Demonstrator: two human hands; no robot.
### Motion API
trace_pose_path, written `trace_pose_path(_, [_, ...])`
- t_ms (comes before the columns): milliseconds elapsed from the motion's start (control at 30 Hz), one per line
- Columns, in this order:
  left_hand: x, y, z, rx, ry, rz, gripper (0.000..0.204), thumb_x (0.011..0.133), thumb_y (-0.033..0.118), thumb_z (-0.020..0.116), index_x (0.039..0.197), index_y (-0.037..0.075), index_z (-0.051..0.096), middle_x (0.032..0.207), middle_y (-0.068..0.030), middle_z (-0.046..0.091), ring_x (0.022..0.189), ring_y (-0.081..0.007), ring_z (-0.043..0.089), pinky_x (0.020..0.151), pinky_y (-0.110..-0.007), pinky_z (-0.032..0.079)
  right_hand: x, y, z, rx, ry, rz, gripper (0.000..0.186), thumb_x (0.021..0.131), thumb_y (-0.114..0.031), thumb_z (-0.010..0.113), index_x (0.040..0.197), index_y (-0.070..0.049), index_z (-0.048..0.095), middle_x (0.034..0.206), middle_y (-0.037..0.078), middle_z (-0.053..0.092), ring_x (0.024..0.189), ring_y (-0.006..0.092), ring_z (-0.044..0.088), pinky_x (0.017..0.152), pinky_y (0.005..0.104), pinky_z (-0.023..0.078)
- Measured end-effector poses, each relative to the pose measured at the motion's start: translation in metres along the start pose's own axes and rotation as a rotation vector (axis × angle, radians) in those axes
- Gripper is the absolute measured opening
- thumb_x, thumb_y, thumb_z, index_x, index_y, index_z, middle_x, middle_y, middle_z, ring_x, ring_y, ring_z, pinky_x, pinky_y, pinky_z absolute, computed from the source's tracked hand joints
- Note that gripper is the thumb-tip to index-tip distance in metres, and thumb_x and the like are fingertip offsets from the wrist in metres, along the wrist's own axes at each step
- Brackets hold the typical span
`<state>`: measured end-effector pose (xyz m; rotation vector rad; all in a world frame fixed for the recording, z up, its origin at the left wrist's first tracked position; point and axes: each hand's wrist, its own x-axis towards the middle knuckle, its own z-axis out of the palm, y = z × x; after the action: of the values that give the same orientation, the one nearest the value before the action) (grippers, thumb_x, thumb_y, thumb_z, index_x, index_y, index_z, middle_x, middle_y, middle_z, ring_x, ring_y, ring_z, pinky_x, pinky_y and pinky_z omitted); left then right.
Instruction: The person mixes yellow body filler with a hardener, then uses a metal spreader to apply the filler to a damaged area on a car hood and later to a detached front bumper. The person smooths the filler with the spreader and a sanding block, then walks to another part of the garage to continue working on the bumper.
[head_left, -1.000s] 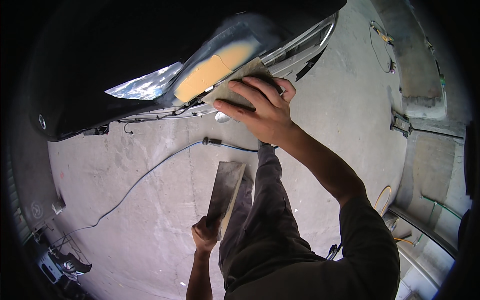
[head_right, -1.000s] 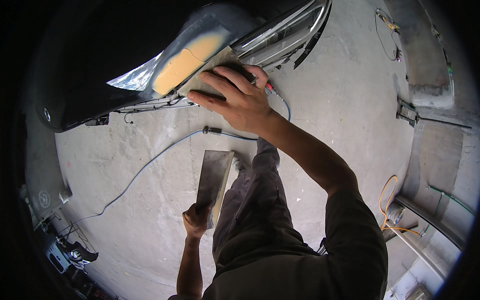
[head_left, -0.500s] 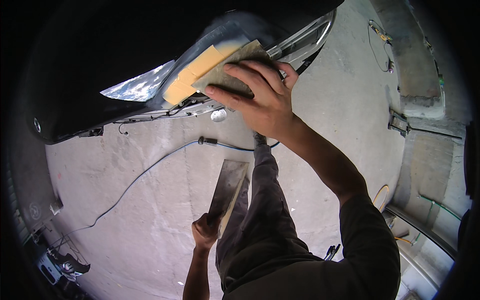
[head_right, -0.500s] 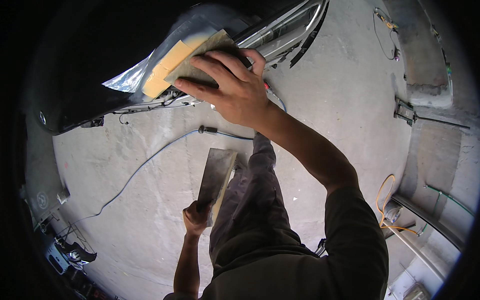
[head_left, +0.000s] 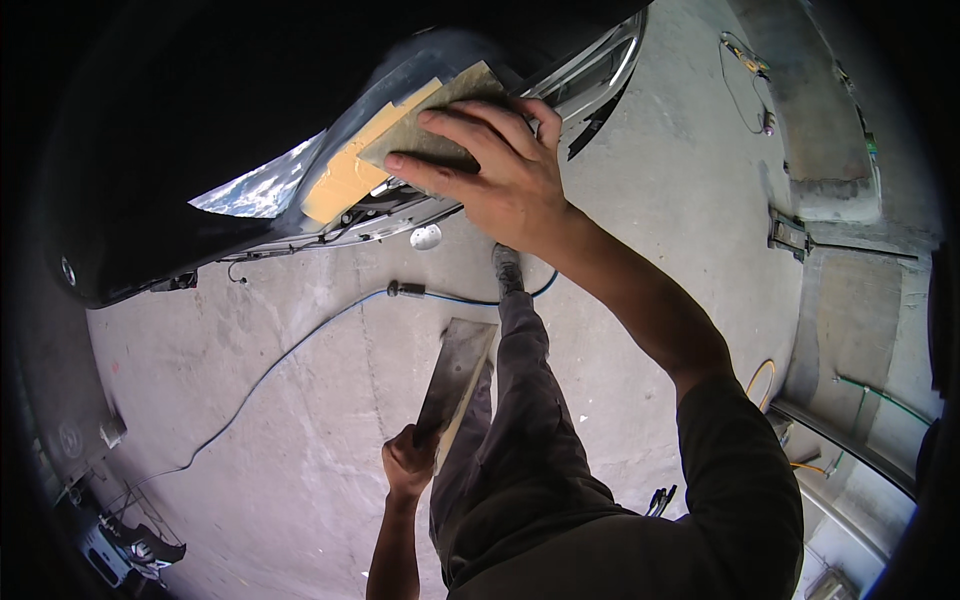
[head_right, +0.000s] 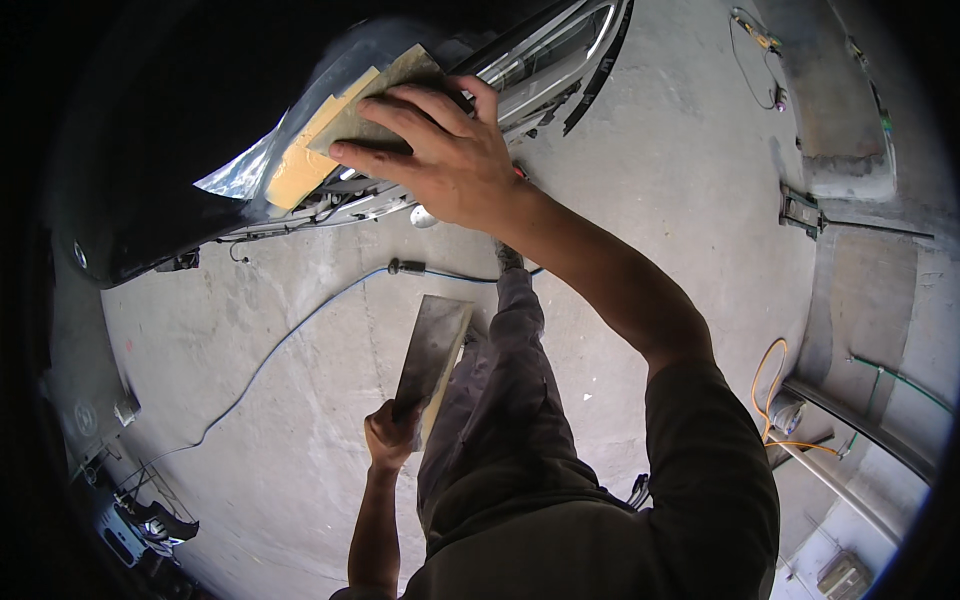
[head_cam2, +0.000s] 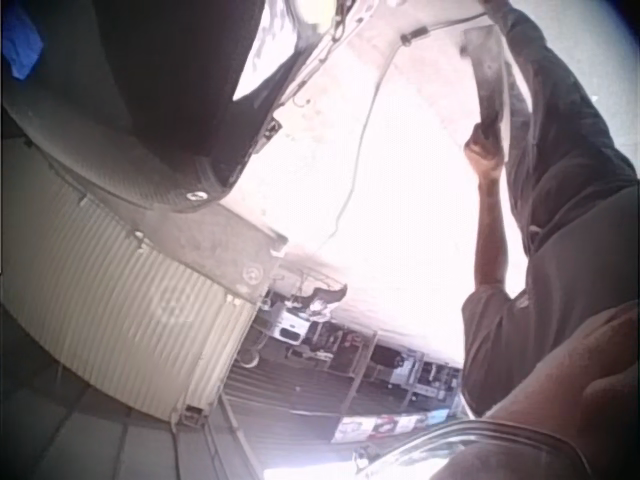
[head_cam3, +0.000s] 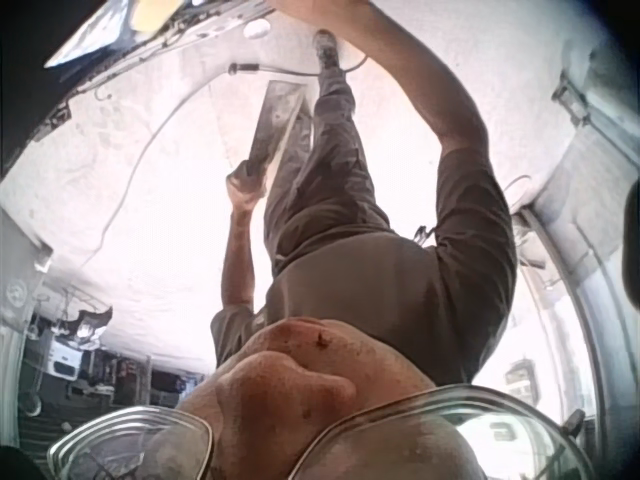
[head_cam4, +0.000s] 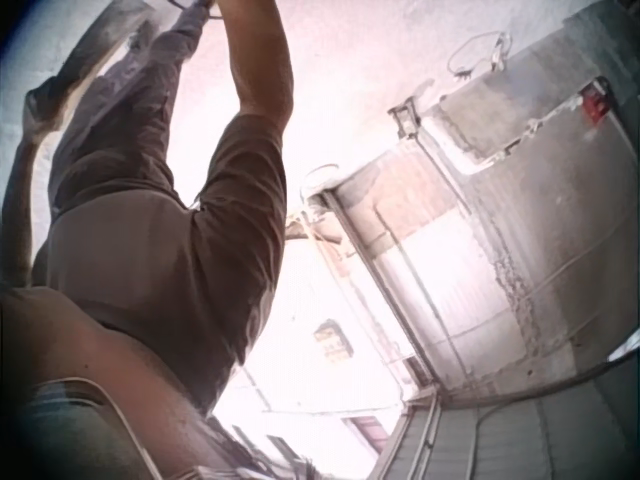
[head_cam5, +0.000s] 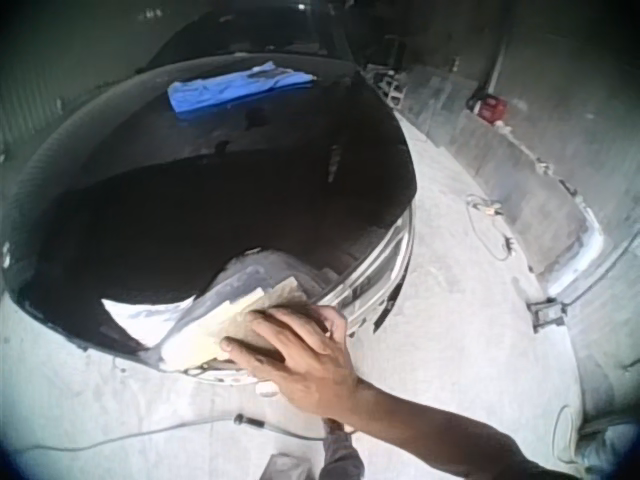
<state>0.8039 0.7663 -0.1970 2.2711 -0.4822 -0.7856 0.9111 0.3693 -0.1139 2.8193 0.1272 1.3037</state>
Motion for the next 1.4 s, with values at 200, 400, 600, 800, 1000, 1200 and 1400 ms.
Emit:
trace_pose_path(200, [0.006,0.0,0.004,-0.005,0.015,0.062,0.027,0.09,0.019,0.078,0.078,0.003,0.06,0.064,-0.0175,0.064,0.059,-0.0416,0.064,0.053,-0.045,0.048,-0.007,0.009,-0.002,0.052,0.054,0.009,0.043,0.094,-0.023,0.065,0.13,-0.044,0.071,0.133,-0.006,0.061,0.127,0.0163,0.049,0.106,0.0489,0.028])
trace_pose_path(400, [0.018,0.016,0.002,-0.009,0.044,0.106,0.026,0.093,0.017,0.075,0.08,0.003,0.059,0.067,-0.0183,0.064,0.063,-0.0425,0.064,0.055,-0.045,0.048,-0.019,0.02,-0.006,-0.082,0.016,-0.11,0.046,0.093,-0.021,0.065,0.134,-0.042,0.069,0.134,-0.004,0.06,0.126,0.0168,0.05,0.108,0.0485,0.027])
trace_pose_path(600, [0.045,0.055,-0.017,0.035,0.144,0.264,0.01,0.099,0.008,0.063,0.099,0.0,0.068,0.084,-0.0204,0.07,0.074,-0.0427,0.067,0.064,-0.043,0.054,-0.053,-0.005,-0.08,0.596,-0.186,0.185,0.05,0.081,0.005,0.069,0.129,-0.009,0.07,0.103,0.008,0.072,0.08,0.0229,0.07,0.072,0.0341,0.059])
trace_pose_path(800, [0.086,0.127,-0.035,0.402,0.3,0.507,0.035,0.089,-0.001,0.065,0.123,0.008,0.072,0.111,-0.0105,0.073,0.094,-0.0312,0.071,0.076,-0.041,0.058,-0.036,-0.022,-0.13,0.562,-0.728,0.126,0.064,0.088,-0.016,0.075,0.149,-0.023,0.056,0.141,0.019,0.055,0.066,0.0134,0.069,0.051,0.0246,0.055])
trace_pose_path(1000, [0.1,0.19,-0.058,0.56,0.497,0.678,0.047,0.088,0.013,0.056,0.132,0.016,0.072,0.133,-0.0048,0.067,0.115,-0.0249,0.064,0.101,-0.042,0.048,-0.029,-0.01,-0.123,0.083,-0.545,0.275,0.076,0.078,-0.006,0.075,0.147,-0.032,0.059,0.155,0.029,0.043,0.075,0.02,0.075,0.048,0.0242,0.054])
trace_pose_path(1200, [0.134,0.193,-0.087,0.585,0.76,0.465,0.064,0.083,0.005,0.057,0.143,0.027,0.065,0.148,-0.0087,0.057,0.132,-0.0358,0.053,0.116,-0.053,0.035,0.012,0.015,-0.08,0.041,-0.262,0.116,0.072,0.075,-0.001,0.073,0.14,-0.033,0.067,0.154,0.024,0.047,0.081,0.0206,0.076,0.052,0.0241,0.058])
trace_pose_path(1400, [0.148,0.189,-0.09,0.666,0.791,0.382,0.072,0.082,0.0,0.059,0.144,0.036,0.063,0.153,-0.0036,0.053,0.134,-0.0316,0.048,0.114,-0.049,0.028,0.032,0.012,-0.065,0.123,-0.352,0.204,0.076,0.075,0.012,0.068,0.139,-0.029,0.068,0.154,0.018,0.045,0.105,0.031,0.073,0.067,0.029,0.065])
